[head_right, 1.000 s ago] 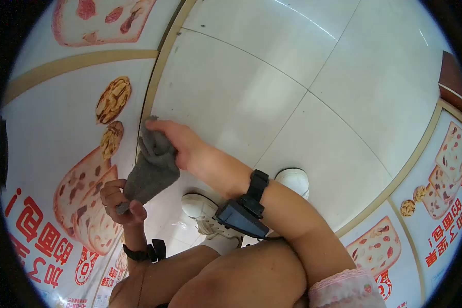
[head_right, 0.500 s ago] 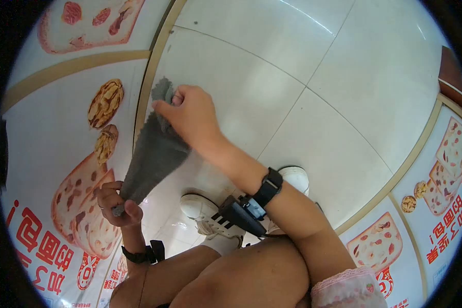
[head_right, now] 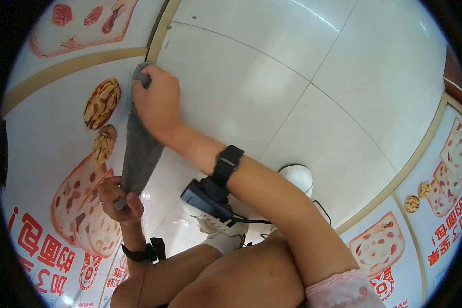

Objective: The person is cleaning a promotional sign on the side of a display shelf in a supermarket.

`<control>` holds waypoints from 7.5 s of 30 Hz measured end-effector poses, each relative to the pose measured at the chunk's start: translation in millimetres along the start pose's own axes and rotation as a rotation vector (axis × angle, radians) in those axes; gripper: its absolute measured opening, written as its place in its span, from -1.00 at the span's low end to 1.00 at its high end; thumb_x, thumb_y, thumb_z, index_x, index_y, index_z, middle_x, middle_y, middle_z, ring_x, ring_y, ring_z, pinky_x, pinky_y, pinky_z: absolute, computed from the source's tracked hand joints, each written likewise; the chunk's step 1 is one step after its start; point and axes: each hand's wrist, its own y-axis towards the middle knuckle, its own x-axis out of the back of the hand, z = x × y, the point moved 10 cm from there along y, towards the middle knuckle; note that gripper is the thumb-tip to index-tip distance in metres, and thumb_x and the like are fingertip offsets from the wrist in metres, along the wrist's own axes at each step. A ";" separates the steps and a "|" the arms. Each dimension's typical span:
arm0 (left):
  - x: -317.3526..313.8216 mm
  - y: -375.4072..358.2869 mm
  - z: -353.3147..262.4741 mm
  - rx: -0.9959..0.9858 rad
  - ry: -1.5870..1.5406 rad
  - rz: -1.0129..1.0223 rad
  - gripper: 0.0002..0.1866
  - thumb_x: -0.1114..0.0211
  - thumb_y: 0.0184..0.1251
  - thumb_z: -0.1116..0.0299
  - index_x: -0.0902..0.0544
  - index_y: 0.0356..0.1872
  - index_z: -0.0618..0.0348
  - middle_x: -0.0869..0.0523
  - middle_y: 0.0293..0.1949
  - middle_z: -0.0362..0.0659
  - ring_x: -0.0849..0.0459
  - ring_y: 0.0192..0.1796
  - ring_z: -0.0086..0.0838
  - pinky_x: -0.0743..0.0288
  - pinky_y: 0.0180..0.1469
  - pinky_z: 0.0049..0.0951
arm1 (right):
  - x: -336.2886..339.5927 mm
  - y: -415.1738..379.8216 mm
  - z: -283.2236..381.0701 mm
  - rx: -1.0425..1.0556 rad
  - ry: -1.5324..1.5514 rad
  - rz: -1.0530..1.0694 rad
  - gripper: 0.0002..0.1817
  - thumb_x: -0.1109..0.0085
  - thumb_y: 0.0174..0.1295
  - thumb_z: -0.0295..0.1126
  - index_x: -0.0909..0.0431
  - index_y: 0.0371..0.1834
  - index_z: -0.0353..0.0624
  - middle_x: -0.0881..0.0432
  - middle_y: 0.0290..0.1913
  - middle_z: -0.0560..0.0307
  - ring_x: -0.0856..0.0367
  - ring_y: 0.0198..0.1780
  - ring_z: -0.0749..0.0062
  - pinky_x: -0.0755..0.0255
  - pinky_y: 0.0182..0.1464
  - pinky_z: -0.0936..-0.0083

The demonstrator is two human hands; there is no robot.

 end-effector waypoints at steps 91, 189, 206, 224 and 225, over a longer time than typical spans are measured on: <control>-22.6 2.1 26.6 0.288 0.075 -0.110 -0.77 -0.35 0.19 0.47 -0.51 -0.18 0.27 -0.62 -0.32 -0.03 -0.60 -0.30 -0.20 -0.46 -0.19 -0.31 | -23.8 -40.1 115.6 0.274 0.299 0.243 -0.91 -0.06 0.20 -0.55 -0.40 -0.26 -0.30 -0.53 -0.35 -0.27 -0.55 -0.31 -0.18 -0.40 -0.24 0.16; -19.9 -3.7 30.1 0.331 -0.059 -0.095 -0.75 -0.23 0.41 0.34 -0.45 -0.06 0.28 -0.56 -0.20 -0.09 -0.61 -0.22 -0.48 -0.54 -0.18 -0.50 | -8.8 7.5 14.5 0.064 0.115 0.115 -0.86 -0.13 0.24 -0.45 -0.38 -0.24 -0.22 -0.54 -0.45 -0.08 -0.50 -0.43 0.15 -0.39 -0.27 0.32; -57.9 -3.4 53.6 0.648 -0.291 0.015 -0.77 -0.20 0.33 0.54 -0.45 -0.02 0.27 -0.61 -0.11 -0.01 -0.67 -0.14 -0.34 -0.59 -0.11 -0.40 | -18.3 -85.2 -17.4 -0.123 0.164 0.294 -0.89 0.00 0.33 -0.52 -0.43 -0.12 -0.24 -0.53 -0.39 0.10 -0.47 -0.42 0.55 -0.42 -0.37 0.54; -85.4 -15.7 65.4 0.820 -0.424 0.074 -0.70 -0.17 0.40 0.50 -0.34 0.06 0.29 -0.66 -0.05 0.08 -0.68 -0.01 -0.35 -0.57 0.00 -0.37 | -11.3 -68.6 -40.0 -0.248 0.231 0.222 -0.79 -0.02 0.29 -0.56 -0.41 -0.03 -0.29 -0.53 -0.33 0.11 -0.50 -0.40 0.62 -0.56 -0.45 0.57; -85.7 -16.1 65.7 0.821 -0.424 0.074 -0.70 -0.17 0.40 0.50 -0.34 0.06 0.29 -0.66 -0.05 0.08 -0.68 -0.01 -0.35 -0.57 0.00 -0.37 | -11.6 -67.4 -42.3 -0.223 0.214 0.213 -0.79 -0.02 0.28 -0.56 -0.41 -0.02 -0.28 -0.53 -0.32 0.10 -0.50 -0.41 0.62 -0.55 -0.46 0.57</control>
